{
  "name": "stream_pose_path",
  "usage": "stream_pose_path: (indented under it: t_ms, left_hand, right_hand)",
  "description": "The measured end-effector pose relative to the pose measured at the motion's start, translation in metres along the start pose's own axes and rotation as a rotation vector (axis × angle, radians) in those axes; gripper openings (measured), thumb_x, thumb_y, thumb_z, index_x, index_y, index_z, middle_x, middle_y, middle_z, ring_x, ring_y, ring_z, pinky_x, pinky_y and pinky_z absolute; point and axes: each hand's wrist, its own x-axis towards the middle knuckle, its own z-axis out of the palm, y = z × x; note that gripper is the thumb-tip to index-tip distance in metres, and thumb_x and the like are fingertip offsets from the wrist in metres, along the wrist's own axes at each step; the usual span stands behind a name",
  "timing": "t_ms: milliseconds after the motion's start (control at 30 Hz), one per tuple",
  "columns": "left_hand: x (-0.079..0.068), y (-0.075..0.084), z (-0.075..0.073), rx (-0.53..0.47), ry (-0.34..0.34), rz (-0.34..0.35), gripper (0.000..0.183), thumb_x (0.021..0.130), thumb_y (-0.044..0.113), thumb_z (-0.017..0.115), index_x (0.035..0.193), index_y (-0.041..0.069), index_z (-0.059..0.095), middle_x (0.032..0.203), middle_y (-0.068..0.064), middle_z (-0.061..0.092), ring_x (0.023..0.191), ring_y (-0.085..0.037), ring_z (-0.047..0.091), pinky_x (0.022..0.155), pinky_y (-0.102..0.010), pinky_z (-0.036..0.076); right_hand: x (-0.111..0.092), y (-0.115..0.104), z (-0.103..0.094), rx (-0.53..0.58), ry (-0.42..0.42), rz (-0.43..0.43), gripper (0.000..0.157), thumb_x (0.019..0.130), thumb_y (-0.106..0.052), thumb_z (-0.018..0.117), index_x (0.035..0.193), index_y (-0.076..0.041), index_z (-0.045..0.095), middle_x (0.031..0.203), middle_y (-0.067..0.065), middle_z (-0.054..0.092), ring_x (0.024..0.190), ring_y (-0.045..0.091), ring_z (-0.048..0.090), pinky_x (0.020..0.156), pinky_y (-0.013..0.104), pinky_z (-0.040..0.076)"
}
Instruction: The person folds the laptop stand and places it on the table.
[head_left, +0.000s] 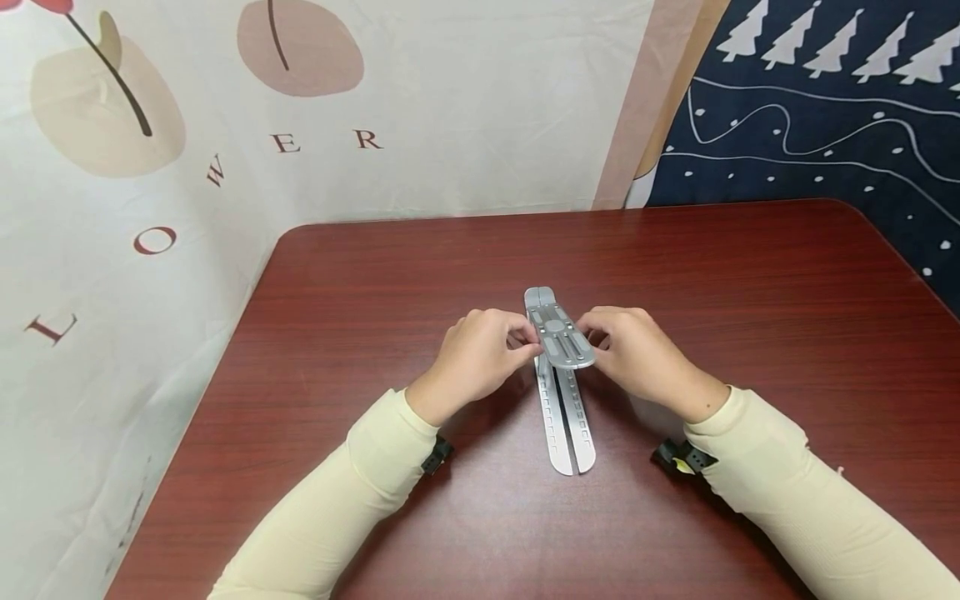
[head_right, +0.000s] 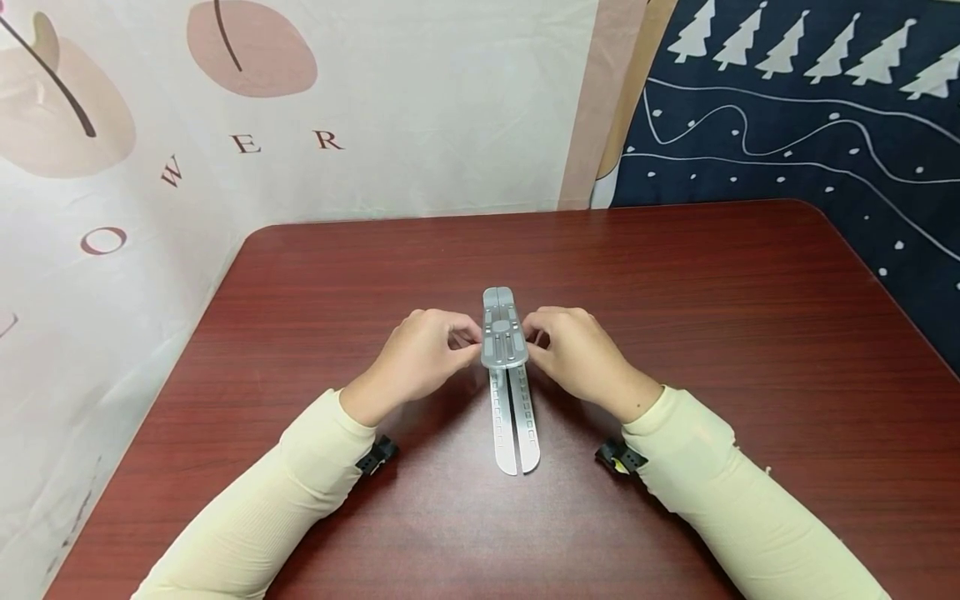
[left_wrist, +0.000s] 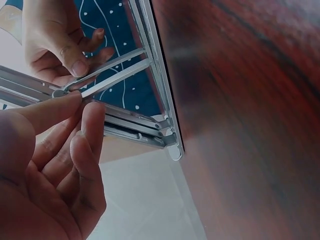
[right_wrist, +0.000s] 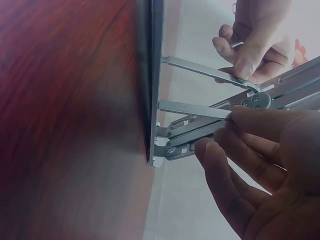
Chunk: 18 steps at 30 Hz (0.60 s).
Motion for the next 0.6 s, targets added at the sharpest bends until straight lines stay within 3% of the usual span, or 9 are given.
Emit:
stream_pose_path:
  t_ms: [600]
  left_hand:
    - [0.0000, -0.0002, 0.0035, 0.075, 0.060, -0.019, 0.004, 0.080, 0.038, 0.068, 0.079, 0.034, 0.067, 0.070, 0.021, 0.065, 0.066, 0.001, 0.060, 0.056, -0.030, 0.044]
  right_hand:
    - [-0.0003, -0.0027, 0.0027, -0.026, 0.070, -0.028, 0.020, 0.073, 0.003, 0.067, 0.083, -0.014, 0.066, 0.079, -0.007, 0.062, 0.068, 0.004, 0.058, 0.062, 0.023, 0.051]
